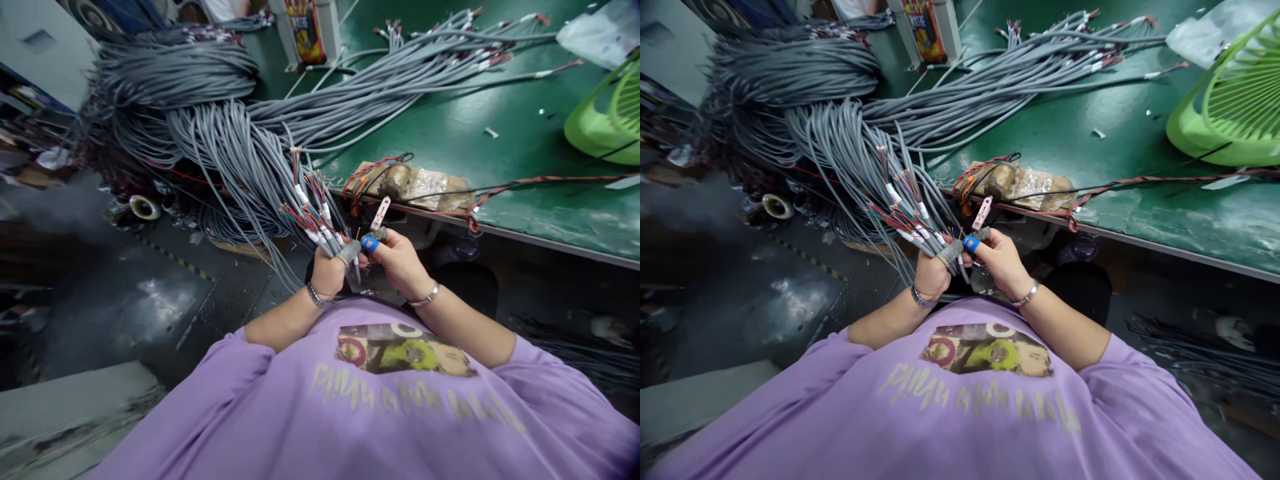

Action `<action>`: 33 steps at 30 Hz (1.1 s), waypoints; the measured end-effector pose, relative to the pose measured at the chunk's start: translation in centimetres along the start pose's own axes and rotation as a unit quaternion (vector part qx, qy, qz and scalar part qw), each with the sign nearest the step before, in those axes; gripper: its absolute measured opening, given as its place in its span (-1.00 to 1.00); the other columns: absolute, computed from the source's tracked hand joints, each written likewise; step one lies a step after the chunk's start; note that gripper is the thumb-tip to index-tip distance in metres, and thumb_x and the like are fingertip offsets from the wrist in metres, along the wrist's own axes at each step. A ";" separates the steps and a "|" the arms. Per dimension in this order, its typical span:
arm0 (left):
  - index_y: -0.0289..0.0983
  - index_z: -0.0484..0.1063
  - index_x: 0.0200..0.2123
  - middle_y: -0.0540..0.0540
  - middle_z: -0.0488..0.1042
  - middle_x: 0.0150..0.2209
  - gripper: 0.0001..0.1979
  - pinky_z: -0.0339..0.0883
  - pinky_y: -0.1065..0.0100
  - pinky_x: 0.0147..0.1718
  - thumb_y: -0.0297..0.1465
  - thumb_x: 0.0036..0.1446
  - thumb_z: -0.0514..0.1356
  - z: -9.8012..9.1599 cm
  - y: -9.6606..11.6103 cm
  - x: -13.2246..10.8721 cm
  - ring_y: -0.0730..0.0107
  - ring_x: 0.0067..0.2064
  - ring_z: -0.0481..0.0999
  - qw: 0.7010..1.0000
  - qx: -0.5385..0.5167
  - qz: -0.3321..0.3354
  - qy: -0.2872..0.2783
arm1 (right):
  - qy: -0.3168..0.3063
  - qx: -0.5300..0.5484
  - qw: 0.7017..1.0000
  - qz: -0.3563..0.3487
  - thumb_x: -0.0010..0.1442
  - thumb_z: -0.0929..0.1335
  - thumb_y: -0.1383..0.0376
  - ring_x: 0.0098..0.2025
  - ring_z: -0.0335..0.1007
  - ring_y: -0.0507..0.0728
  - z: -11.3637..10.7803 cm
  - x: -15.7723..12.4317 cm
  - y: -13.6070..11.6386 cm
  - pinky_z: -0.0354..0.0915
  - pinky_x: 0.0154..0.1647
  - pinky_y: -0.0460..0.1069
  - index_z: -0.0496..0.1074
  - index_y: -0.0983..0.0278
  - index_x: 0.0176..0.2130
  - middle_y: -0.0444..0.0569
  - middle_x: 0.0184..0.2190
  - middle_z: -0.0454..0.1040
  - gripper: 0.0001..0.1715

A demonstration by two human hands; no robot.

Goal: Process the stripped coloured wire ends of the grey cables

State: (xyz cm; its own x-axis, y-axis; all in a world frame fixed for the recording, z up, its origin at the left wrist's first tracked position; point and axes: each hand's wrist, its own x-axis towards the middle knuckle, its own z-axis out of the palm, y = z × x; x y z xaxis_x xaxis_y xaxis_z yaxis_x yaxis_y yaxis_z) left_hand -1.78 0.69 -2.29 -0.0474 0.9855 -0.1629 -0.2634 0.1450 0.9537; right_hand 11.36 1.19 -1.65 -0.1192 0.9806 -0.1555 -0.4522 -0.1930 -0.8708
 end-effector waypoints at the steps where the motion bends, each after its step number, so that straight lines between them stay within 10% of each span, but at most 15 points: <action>1: -0.29 0.47 -0.41 -0.01 0.55 -0.58 -0.61 0.52 0.38 -0.51 -0.11 -0.10 0.44 0.0 0.0 0.0 0.38 -0.57 0.56 1.000 0.001 0.001 0.000 | -0.002 -0.004 1.000 0.001 -0.10 0.60 0.09 -0.59 0.26 -0.04 -0.1 0.1 0.0 0.13 -0.55 -0.09 0.39 0.25 -0.45 -0.21 -0.62 0.42 -0.57; 20: -0.31 0.44 -0.49 0.00 0.50 -0.62 -0.56 0.51 0.37 -0.50 -0.08 -0.21 0.46 0.9 1.0 0.0 0.40 -0.60 0.53 0.999 -0.016 -0.017 0.037 | 0.010 0.123 0.990 0.070 -0.11 0.58 0.20 -0.53 0.26 -0.03 0.0 -0.3 0.4 0.24 -0.46 -0.09 0.31 0.24 -0.51 -0.25 -0.62 0.29 -0.59; 28: -0.29 0.41 -0.46 0.03 0.49 -0.62 -0.57 0.45 0.41 -0.57 -0.11 -0.19 0.46 0.6 1.7 -0.3 0.44 -0.60 0.49 1.000 -0.016 -0.014 0.013 | 0.056 0.136 0.985 0.085 0.02 0.46 -0.21 -0.54 0.24 -0.04 -2.0 1.5 -0.2 0.26 -0.47 -0.09 0.41 0.22 -0.37 -0.18 -0.51 0.41 -0.43; 33: -0.28 0.41 -0.44 0.05 0.48 -0.62 -0.59 0.45 0.41 -0.56 -0.14 -0.19 0.47 1.2 1.9 -0.2 0.46 -0.61 0.48 0.999 -0.030 -0.002 -0.017 | -0.035 0.099 0.990 0.094 -0.12 0.52 -0.25 -0.56 0.19 -0.05 -2.1 2.8 -1.2 0.17 -0.55 -0.10 0.42 0.23 -0.33 -0.16 -0.47 0.45 -0.33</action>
State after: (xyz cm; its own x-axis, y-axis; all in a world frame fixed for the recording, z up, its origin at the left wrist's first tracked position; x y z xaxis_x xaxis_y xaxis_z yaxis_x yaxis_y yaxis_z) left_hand -1.15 0.85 -0.18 -0.0143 0.9873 -0.1580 -0.3203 0.1452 0.9361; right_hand 13.48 4.23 -2.04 -0.2755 0.9236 -0.2667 -0.5798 -0.3809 -0.7202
